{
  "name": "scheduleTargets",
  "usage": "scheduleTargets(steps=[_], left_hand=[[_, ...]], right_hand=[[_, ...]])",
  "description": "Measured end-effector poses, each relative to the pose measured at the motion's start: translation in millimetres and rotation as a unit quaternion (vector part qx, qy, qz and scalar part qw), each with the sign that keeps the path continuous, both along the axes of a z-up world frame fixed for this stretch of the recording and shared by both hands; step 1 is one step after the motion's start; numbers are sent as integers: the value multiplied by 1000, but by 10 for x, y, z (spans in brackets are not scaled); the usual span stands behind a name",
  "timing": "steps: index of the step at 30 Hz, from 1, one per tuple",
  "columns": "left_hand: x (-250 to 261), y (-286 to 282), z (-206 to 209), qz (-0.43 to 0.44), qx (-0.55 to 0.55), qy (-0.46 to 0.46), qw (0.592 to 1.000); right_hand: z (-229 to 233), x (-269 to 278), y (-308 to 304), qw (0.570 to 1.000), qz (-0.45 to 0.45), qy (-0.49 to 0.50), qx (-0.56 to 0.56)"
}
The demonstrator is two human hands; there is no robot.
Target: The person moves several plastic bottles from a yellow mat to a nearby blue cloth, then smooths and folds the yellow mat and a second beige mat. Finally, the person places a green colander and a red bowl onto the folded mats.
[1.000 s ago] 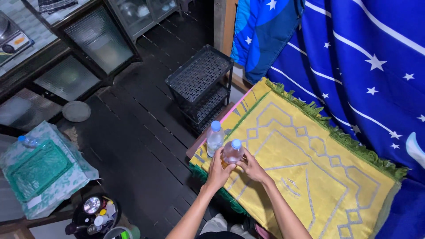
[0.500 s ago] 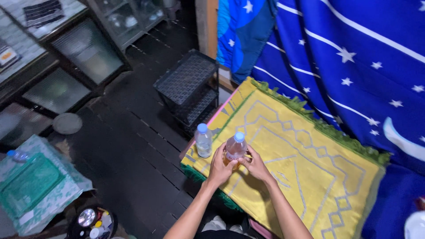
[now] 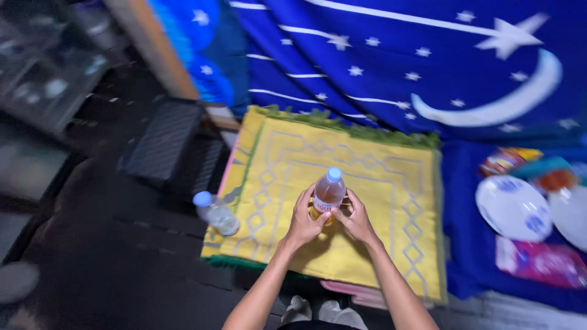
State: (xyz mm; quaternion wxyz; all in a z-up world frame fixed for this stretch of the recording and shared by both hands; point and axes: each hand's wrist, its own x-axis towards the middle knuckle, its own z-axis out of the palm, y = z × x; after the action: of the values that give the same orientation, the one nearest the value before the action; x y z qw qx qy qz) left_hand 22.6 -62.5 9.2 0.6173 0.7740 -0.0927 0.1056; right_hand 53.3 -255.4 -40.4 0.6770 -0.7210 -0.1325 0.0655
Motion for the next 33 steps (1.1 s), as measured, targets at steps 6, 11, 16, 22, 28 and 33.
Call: scheduleTargets(steps=[6, 11, 16, 22, 28, 33], left_hand=[[-22, -800, 140, -86, 0, -19, 996], [-132, -1635, 159, -159, -13, -17, 987], [-443, -2596, 152, -208, -32, 1, 978], [-838, -3608, 184, -275, -58, 27, 959], [-1117, -4344, 245, -313, -38, 13, 949], [-1223, -4857, 236, -365, -52, 36, 929]], right_hand=[[124, -335, -772, 994, -106, -41, -5], [203, -723, -1584, 978, -193, -63, -58], [289, -1225, -2451, 961, -259, -62, -69], [376, -1813, -3391, 946, -308, -76, -63], [381, -2257, -4057, 925, -363, -88, -66], [385, -2534, -4431, 905, -416, -71, -53]])
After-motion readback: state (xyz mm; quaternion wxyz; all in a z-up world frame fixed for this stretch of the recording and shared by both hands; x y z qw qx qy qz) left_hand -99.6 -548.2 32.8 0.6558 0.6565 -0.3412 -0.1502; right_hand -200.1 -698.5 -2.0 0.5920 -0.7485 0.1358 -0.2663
